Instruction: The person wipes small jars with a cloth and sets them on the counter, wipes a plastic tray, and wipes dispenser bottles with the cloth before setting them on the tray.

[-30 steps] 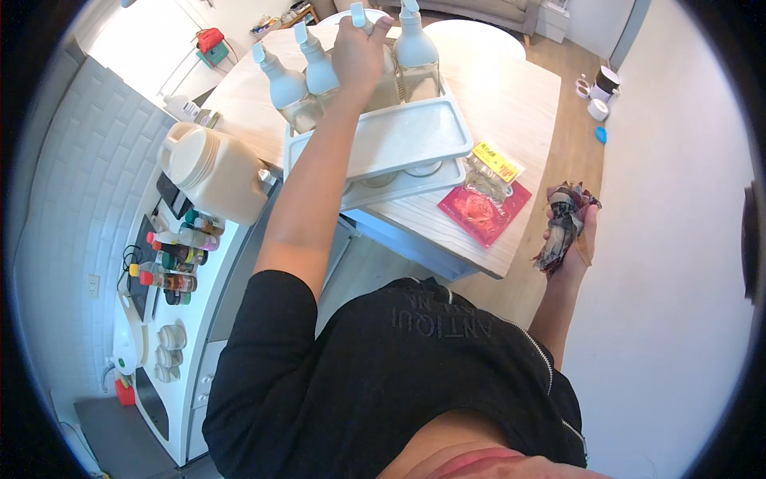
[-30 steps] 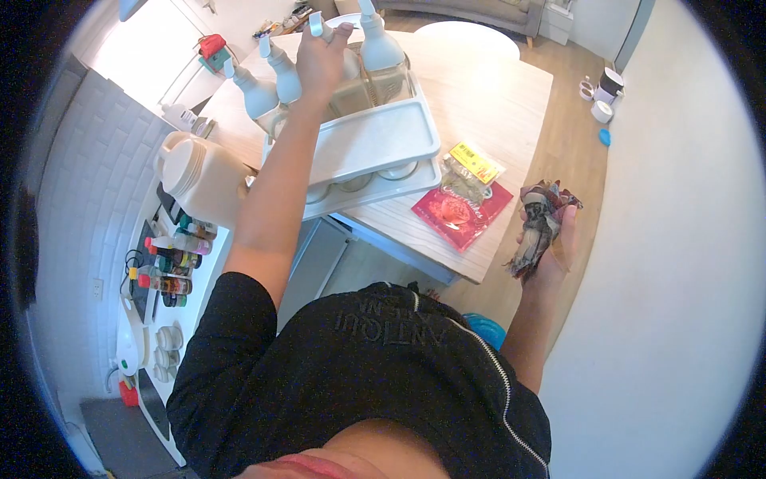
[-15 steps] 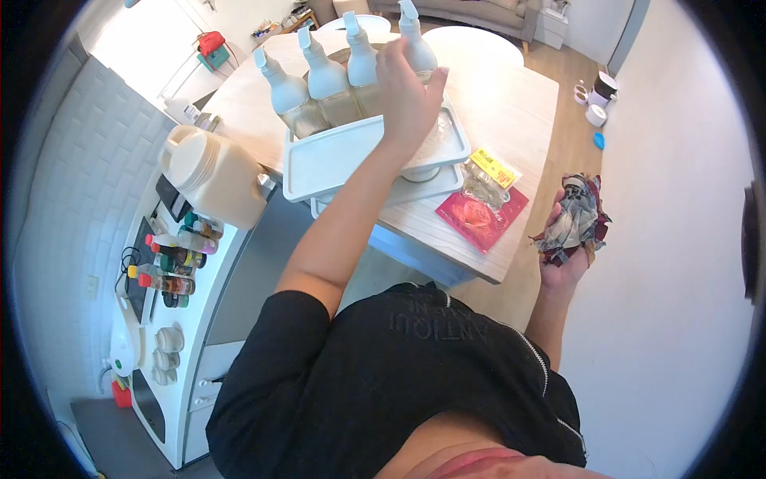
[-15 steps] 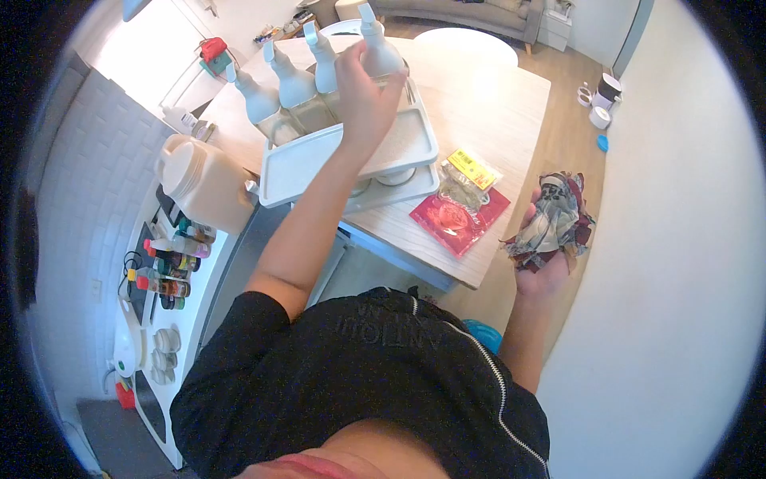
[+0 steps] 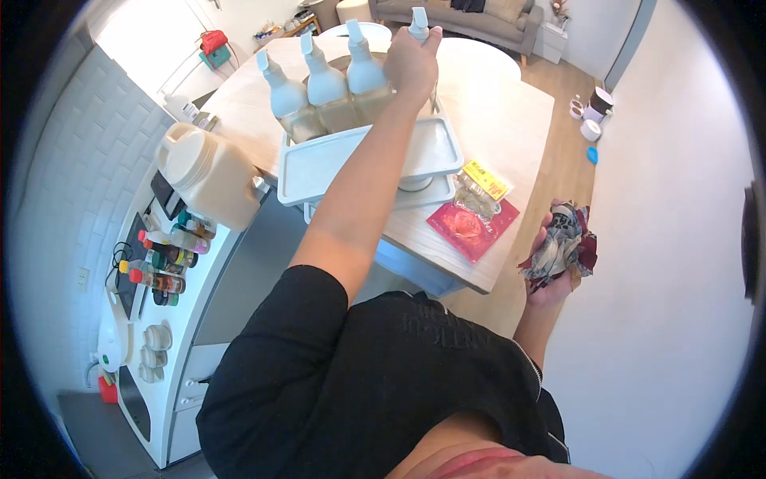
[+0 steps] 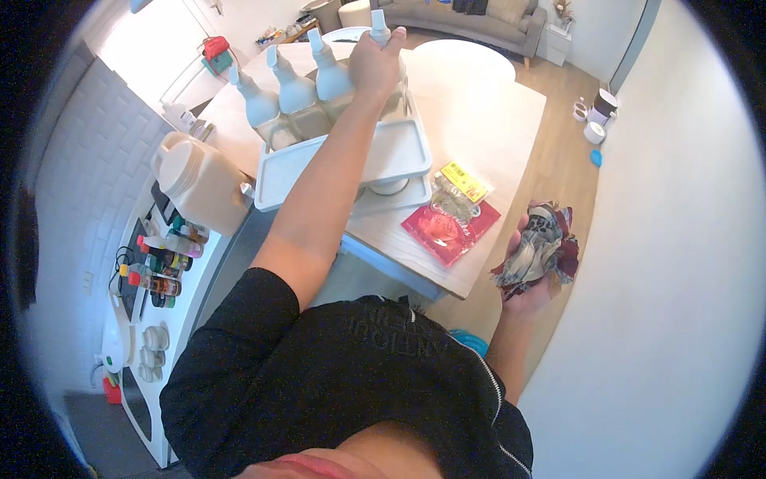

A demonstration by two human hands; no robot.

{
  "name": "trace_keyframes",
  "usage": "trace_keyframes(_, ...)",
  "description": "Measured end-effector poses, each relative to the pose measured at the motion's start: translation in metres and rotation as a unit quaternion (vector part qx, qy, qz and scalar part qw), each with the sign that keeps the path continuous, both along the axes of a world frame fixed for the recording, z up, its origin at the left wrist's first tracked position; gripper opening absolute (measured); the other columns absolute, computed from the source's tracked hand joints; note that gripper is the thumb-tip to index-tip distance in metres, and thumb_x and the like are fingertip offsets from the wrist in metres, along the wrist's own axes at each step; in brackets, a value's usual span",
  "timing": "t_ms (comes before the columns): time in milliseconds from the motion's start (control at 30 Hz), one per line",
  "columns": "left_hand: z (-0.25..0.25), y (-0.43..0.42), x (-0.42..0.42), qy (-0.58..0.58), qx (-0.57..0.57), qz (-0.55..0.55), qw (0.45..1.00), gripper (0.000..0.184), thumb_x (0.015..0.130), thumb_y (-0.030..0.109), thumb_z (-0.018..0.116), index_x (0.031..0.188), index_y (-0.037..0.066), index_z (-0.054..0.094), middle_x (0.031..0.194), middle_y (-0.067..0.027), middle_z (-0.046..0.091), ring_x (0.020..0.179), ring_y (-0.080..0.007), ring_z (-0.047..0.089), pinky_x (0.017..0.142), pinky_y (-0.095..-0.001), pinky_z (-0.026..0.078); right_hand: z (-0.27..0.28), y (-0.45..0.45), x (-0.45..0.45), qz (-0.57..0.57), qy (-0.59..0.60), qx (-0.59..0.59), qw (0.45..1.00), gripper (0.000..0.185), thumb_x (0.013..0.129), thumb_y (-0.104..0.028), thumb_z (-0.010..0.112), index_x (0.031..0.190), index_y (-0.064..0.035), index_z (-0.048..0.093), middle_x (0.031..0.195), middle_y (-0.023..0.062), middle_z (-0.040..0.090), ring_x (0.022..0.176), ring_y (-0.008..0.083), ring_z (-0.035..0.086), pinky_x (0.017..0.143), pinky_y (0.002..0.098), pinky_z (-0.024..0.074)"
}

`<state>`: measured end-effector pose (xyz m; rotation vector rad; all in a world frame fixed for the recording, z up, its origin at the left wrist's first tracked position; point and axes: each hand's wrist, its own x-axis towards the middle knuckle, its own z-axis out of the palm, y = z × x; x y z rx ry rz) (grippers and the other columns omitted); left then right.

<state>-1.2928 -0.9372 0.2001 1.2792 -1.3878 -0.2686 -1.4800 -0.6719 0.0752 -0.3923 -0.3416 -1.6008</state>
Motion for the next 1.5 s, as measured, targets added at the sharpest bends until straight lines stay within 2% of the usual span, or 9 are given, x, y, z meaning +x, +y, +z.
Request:
trace_keyframes(267,0.065,0.066,0.001,0.034,-0.126,-0.084,0.988,0.035,0.087,0.038,0.06,0.095,0.003,0.056,0.075,-0.0123,0.062,0.076,-0.0301,0.061,0.069,-0.0405,0.049,0.042,-0.027,0.003,-0.284,0.23,0.176,0.914,0.062,0.091,-0.032,0.053,0.14,-0.0046,0.028,0.138,0.0193,0.038,0.128,0.0342,0.039,0.105,0.0457,0.0371)
trace_keyframes(533,0.069,0.138,-0.024,-0.017,-0.195,-0.23,0.953,0.035,0.079,0.038,0.068,0.085,0.004,0.059,0.071,-0.013,0.059,0.07,-0.031,0.06,0.062,-0.0385,0.045,0.166,-0.082,0.046,-0.3,0.241,-0.045,0.922,0.055,0.092,-0.037,0.049,0.137,-0.0082,0.035,0.127,0.0158,0.05,0.119,0.0293,0.049,0.099,0.0419,0.0431)
trace_keyframes(667,0.035,0.132,-0.036,0.015,-0.266,-0.293,0.918,0.027,0.07,0.019,0.067,0.093,0.007,0.06,0.079,-0.0115,0.06,0.075,-0.0311,0.058,0.066,-0.0407,0.044,0.179,-0.07,0.071,-0.604,0.499,-0.1,0.614,0.025,0.084,-0.019,0.064,0.104,-0.0057,0.055,0.103,0.0088,0.05,0.091,0.0189,0.05,0.083,0.0273,0.0408)
trace_keyframes(1067,0.02,0.133,-0.04,-0.112,-0.268,-0.291,0.912,0.027,0.086,0.021,0.064,0.1,-0.001,0.057,0.084,-0.0064,0.062,0.077,-0.0119,0.06,0.071,-0.0261,0.048,0.172,-0.073,0.035,-0.395,0.357,0.127,0.837,0.03,0.093,-0.034,0.053,0.095,-0.0045,0.058,0.084,0.0027,0.057,0.072,0.0106,0.053,0.071,0.0243,0.0416)
trace_keyframes(1200,0.057,0.138,-0.041,0.196,-0.044,-0.404,0.892,0.023,0.083,0.023,0.068,0.076,0.003,0.061,0.068,-0.006,0.061,0.061,-0.0148,0.058,0.059,-0.0282,0.047,0.163,-0.075,0.031,-0.415,0.214,0.037,0.883,0.036,0.095,-0.037,0.046,0.106,-0.0034,0.054,0.096,0.0061,0.059,0.092,0.0146,0.057,0.086,0.0299,0.0436)
trace_keyframes(1267,0.061,0.136,-0.042,0.177,-0.025,-0.417,0.891,0.023,0.087,0.025,0.064,0.079,0.003,0.062,0.074,-0.0042,0.063,0.064,-0.0085,0.058,0.059,-0.0256,0.046,0.155,-0.086,0.049,-0.399,0.33,-0.056,0.854,0.042,0.092,-0.037,0.051,0.117,-0.0034,0.051,0.115,0.009,0.057,0.109,0.018,0.052,0.093,0.033,0.0389)
trace_keyframes(1333,0.065,0.141,-0.048,0.342,0.018,-0.471,0.813,0.024,0.088,0.026,0.063,0.083,0.003,0.061,0.074,-0.0047,0.063,0.064,-0.0075,0.057,0.058,-0.0227,0.045,0.147,-0.084,0.081,-0.707,0.547,0.086,0.439,0.044,0.09,-0.036,0.053,0.118,-0.0023,0.052,0.121,0.0105,0.054,0.113,0.0197,0.05,0.094,0.033,0.038)
trace_keyframes(1467,0.064,0.136,-0.039,0.235,0.034,-0.404,0.883,0.027,0.088,0.027,0.063,0.081,0.002,0.058,0.069,-0.0027,0.058,0.067,-0.0081,0.057,0.061,-0.0234,0.046,0.112,-0.083,0.085,-0.745,0.538,0.071,0.386,0.038,0.09,-0.03,0.053,0.116,-0.0022,0.054,0.119,0.0121,0.056,0.111,0.0235,0.051,0.095,0.0355,0.0375)
trace_keyframes(1500,0.061,0.132,-0.04,0.253,-0.004,-0.41,0.876,0.027,0.088,0.028,0.063,0.078,0.003,0.057,0.067,-0.0017,0.057,0.067,-0.0103,0.057,0.063,-0.0251,0.046,0.088,-0.09,0.084,-0.672,0.472,0.097,0.562,0.036,0.09,-0.027,0.053,0.117,-0.0028,0.055,0.119,0.0125,0.056,0.111,0.0251,0.051,0.094,0.0366,0.0378)
